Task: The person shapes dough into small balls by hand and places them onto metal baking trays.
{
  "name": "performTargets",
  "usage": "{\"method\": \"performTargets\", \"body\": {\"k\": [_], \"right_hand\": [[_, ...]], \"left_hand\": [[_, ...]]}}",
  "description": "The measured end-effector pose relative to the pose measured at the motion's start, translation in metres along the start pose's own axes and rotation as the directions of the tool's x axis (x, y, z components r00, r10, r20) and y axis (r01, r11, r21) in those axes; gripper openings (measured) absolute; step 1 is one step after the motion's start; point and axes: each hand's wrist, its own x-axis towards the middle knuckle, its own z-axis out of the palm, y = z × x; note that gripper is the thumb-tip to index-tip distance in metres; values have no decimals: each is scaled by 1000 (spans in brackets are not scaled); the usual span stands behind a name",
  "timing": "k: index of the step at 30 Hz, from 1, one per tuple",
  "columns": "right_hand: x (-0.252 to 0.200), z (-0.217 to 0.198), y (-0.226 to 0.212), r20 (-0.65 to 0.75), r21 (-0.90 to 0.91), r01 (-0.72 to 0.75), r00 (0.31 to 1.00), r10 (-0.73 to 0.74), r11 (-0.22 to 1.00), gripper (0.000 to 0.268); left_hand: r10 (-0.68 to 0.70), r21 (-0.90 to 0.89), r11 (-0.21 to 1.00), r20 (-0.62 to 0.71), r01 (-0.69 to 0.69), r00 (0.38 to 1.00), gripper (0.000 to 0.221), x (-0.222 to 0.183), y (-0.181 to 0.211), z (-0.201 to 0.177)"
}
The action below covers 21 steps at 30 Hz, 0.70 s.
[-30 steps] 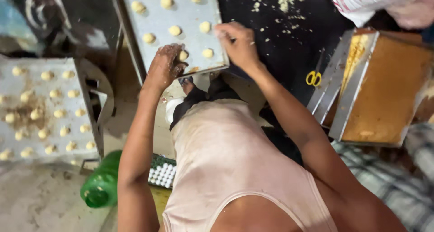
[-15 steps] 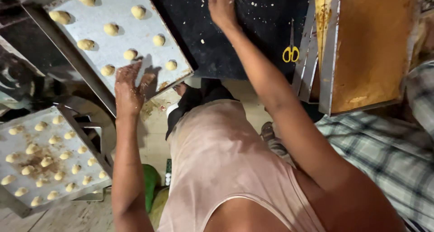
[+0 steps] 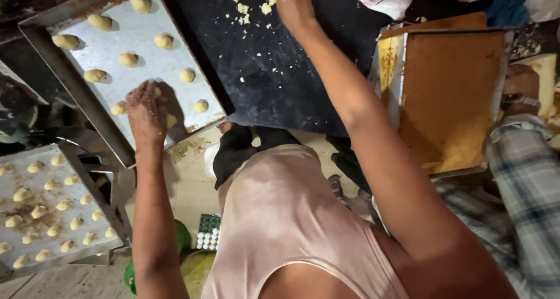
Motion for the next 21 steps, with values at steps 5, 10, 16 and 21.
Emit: {"method": "performTargets", "body": {"k": [5, 10, 16, 21], "right_hand": [[-40, -51, -25, -86, -167, 135, 985, -151, 977, 49], [-53, -49, -13, 142, -26, 207, 969, -201, 978, 23], [-17, -60, 27, 69, 161, -111, 993, 101, 981, 18], [-22, -79, 24, 471, 834, -520, 845, 253, 185, 37]], "left_hand": [[96, -29, 994, -218, -105, 971, 43, 21, 50, 1], [245, -237, 928, -190, -287, 951, 38, 66, 125, 40], [346, -230, 914, 18, -333, 938, 39, 105, 171, 77], [292, -312, 910, 14, -273, 956, 41, 110, 167, 99]]}}
